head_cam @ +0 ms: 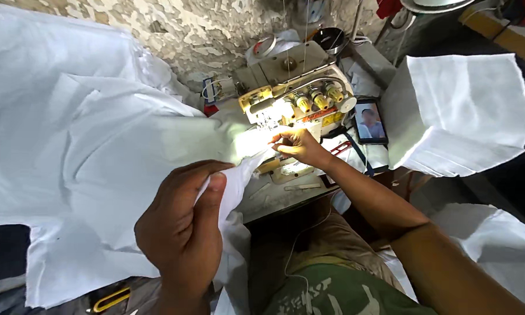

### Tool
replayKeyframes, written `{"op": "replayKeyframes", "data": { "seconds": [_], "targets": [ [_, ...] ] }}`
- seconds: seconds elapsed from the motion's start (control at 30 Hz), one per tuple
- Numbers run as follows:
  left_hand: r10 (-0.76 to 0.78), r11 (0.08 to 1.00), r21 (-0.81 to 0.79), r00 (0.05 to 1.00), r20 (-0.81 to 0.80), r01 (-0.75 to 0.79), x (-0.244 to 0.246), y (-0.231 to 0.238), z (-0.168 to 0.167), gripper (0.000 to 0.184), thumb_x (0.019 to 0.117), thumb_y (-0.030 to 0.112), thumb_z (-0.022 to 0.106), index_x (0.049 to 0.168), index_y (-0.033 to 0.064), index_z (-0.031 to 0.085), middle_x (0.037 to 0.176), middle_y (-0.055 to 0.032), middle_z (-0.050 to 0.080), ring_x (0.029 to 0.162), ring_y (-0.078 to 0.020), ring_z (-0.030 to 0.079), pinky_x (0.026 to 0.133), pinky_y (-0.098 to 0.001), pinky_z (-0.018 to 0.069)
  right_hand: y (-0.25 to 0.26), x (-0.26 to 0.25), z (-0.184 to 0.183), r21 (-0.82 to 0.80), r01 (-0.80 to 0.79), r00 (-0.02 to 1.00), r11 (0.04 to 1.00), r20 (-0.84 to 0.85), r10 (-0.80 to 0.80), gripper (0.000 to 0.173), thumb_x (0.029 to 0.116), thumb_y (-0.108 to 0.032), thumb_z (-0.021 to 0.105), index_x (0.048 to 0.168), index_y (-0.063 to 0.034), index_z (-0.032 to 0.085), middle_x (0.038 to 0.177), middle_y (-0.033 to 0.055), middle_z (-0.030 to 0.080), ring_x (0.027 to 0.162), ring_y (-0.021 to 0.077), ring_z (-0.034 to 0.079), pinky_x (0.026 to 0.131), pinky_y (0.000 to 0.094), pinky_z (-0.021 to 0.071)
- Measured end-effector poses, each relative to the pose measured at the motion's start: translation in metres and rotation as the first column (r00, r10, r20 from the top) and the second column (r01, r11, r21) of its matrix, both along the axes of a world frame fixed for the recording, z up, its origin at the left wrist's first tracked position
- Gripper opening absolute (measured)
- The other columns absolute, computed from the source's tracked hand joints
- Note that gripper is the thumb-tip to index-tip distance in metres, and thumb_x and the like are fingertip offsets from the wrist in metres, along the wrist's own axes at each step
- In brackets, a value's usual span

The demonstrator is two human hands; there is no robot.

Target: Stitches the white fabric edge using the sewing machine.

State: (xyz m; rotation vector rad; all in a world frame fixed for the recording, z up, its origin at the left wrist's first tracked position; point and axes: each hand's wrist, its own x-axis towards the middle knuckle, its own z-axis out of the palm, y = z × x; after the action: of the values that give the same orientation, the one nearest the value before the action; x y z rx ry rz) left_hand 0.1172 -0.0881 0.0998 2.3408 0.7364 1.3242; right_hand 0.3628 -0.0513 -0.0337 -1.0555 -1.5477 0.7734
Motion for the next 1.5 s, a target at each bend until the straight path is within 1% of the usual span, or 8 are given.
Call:
{"op": "replayKeyframes", "data": {
  "seconds": [0.2,0.3,0.47,0.83,1.27,1.33,1.4,1.5],
  "targets": [
    [-0.061,0.99,-0.132,0.994,-0.09,0.048,0.0,-0.006,0.006,0.022,0.1067,0.019,0.053,0.108,0.0053,0.07,0.1,0.0098,0.069,0.093,0.0088,0.063,0.084,-0.0121,0.0528,-0.013,0.006,-0.007,-0.05,-0.012,0.994,0.999,0.104,0.017,0.017,0.0958,-0.013,0.068,0.097,0.0031,0.074,0.07,-0.0007,0.063,0.061,-0.0051,0.047,0.062,0.0149,0.0411],
    [-0.16,0.959,-0.258,0.978,-0.135,0.121,-0.005,-0.015,0.001,0.02,0.1052,0.023,0.056,0.105,0.0109,0.072,0.095,0.0096,0.07,0.088,0.0062,0.064,0.079,-0.0143,0.0546,-0.02,0.007,-0.022,0.004,-0.009,0.99,1.0,0.142,0.008,0.018,0.0964,-0.012,0.066,0.099,0.0029,0.076,0.092,0.0094,0.072,0.082,0.0067,0.064,0.078,0.0261,0.0541],
    [-0.329,0.884,-0.392,0.934,-0.136,0.254,-0.001,-0.024,-0.029,0.022,0.105,0.024,0.056,0.101,0.01,0.072,0.09,0.0054,0.071,0.085,0.0044,0.062,0.078,-0.0117,0.0503,-0.026,0.005,-0.04,0.141,0.01,0.979,0.99,0.202,-0.039,0.018,0.0972,-0.005,0.061,0.104,0.0017,0.076,0.113,0.0163,0.073,0.109,0.0241,0.07,0.095,0.0421,0.0554],
    [-0.299,0.918,-0.358,0.889,-0.348,0.168,0.01,0.007,-0.068,0.022,0.102,0.023,0.058,0.101,0.0109,0.077,0.083,0.0065,0.068,0.074,0.0014,0.057,0.069,-0.0134,0.0453,-0.035,0.0,-0.043,0.174,-0.005,0.978,0.985,0.207,-0.032,0.021,0.0991,-0.006,0.059,0.108,-0.0025,0.078,0.114,0.0121,0.075,0.104,0.0202,0.072,0.089,0.0381,0.0577],
    [-0.16,0.987,-0.07,0.844,-0.512,0.145,0.032,0.031,-0.097,0.016,0.0982,0.012,0.063,0.096,0.0068,0.077,0.078,-0.0055,0.071,0.07,-0.0226,0.063,0.061,-0.0352,0.049,-0.038,-0.01,-0.052,0.348,0.156,0.88,0.924,0.376,-0.291,0.017,0.0951,-0.007,0.065,0.103,-0.0078,0.08,0.113,0.011,0.076,0.092,0.0279,0.075,0.073,0.0422,0.0596],
    [-0.105,0.993,-0.012,0.847,-0.521,0.116,0.038,0.032,-0.102,0.014,0.0963,0.007,0.063,0.096,0.0059,0.077,0.08,-0.0073,0.072,0.069,-0.0252,0.064,0.059,-0.0368,0.0493,-0.043,-0.015,-0.054,0.301,0.257,0.892,0.918,0.291,-0.345,0.018,0.0948,-0.005,0.065,0.107,-0.0027,0.077,0.12,0.0168,0.073,0.101,0.0307,0.074,0.079,0.0448,0.0601],
    [-0.05,0.995,0.049,0.847,-0.529,0.089,0.043,0.034,-0.104,0.015,0.0935,0.0,0.063,0.095,0.0041,0.078,0.084,-0.0099,0.074,0.071,-0.0284,0.065,0.059,-0.0392,0.0499,-0.054,-0.021,-0.056,0.17,0.364,0.896,0.916,0.203,-0.394,0.026,0.0976,-0.005,0.063,0.123,-0.001,0.07,0.134,0.0166,0.065,0.107,0.023,0.071,0.087,0.0377,0.0587],
    [0.017,0.991,0.12,0.834,-0.552,0.059,0.051,0.039,-0.109,0.013,0.0913,-0.004,0.064,0.091,0.0012,0.076,0.08,-0.0125,0.072,0.073,-0.0324,0.067,0.061,-0.0416,0.0517,-0.064,-0.031,-0.073,0.027,0.489,0.864,0.872,0.119,-0.489,0.031,0.098,-0.005,0.06,0.128,-0.0024,0.066,0.135,0.014,0.063,0.081,0.0124,0.065,0.069,0.027,0.0547]
  ]
}}
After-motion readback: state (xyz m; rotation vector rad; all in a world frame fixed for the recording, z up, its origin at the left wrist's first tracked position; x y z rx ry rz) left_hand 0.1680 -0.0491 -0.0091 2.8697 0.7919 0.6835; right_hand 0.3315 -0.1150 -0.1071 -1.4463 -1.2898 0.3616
